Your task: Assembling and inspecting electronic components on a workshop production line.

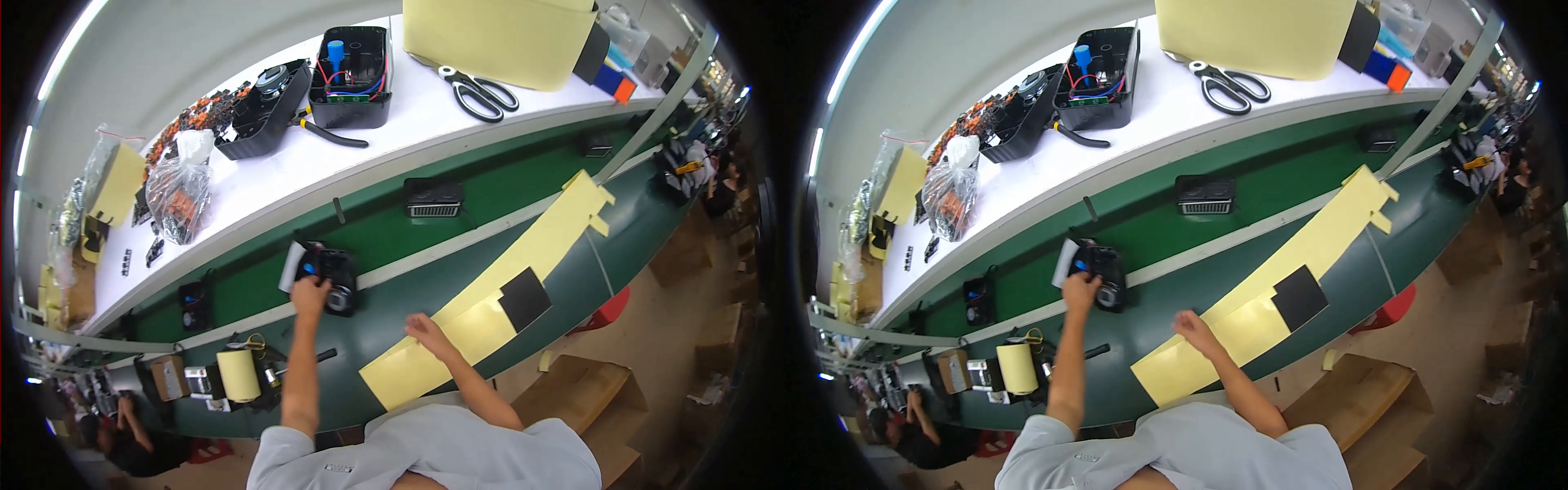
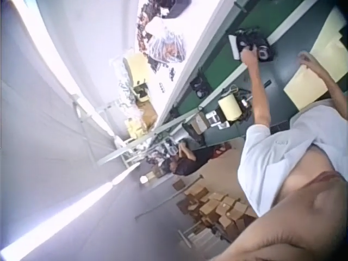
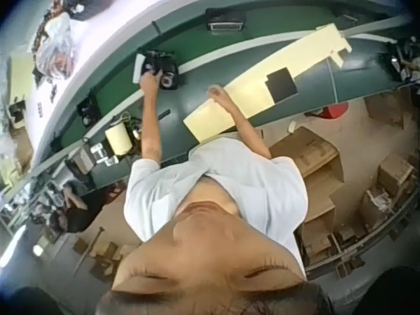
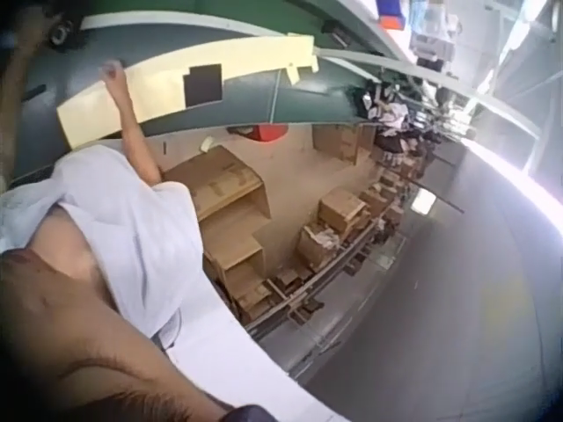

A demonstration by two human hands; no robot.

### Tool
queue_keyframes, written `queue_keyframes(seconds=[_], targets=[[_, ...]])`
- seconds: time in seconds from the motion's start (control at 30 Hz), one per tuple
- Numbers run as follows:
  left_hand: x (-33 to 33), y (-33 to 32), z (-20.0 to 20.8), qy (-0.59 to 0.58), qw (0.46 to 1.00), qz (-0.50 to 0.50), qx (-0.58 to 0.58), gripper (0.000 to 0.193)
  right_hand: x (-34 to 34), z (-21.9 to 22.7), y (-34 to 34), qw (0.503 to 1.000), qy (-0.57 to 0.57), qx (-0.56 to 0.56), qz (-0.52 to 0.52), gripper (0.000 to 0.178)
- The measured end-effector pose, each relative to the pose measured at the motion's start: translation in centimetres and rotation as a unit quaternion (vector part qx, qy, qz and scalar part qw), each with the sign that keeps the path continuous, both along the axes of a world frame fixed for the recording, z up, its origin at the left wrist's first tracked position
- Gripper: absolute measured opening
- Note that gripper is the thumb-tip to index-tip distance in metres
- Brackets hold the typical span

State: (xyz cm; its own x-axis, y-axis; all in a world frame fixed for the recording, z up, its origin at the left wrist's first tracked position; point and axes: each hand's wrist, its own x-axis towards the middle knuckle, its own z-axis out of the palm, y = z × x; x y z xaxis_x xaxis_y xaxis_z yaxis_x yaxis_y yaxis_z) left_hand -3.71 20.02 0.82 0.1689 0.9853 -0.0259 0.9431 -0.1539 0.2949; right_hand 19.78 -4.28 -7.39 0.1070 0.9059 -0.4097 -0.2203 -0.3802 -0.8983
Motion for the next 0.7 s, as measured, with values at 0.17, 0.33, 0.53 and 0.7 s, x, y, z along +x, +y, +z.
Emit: queue_keyframes(seconds=[0.17,0.33,0.53,0.7], targets=[[5.6,-12.5,-2.3,-0.062,0.994,0.095,0.001,0.043,-2.5,-0.8,7.4,0.956,0.293,0.018,0.011,0.061],[7.5,-17.0,-4.7,-0.103,0.976,0.188,-0.044,0.046,0.2,1.9,6.7,0.902,0.429,-0.021,0.032,0.066],[4.6,-18.4,-7.8,-0.334,0.893,0.184,-0.239,0.032,1.1,-0.4,6.0,0.873,0.457,-0.127,0.112,0.059],[1.7,-20.5,-6.1,-0.122,0.974,0.06,0.182,0.047,1.2,-1.1,5.2,0.911,0.399,-0.107,-0.001,0.05]])
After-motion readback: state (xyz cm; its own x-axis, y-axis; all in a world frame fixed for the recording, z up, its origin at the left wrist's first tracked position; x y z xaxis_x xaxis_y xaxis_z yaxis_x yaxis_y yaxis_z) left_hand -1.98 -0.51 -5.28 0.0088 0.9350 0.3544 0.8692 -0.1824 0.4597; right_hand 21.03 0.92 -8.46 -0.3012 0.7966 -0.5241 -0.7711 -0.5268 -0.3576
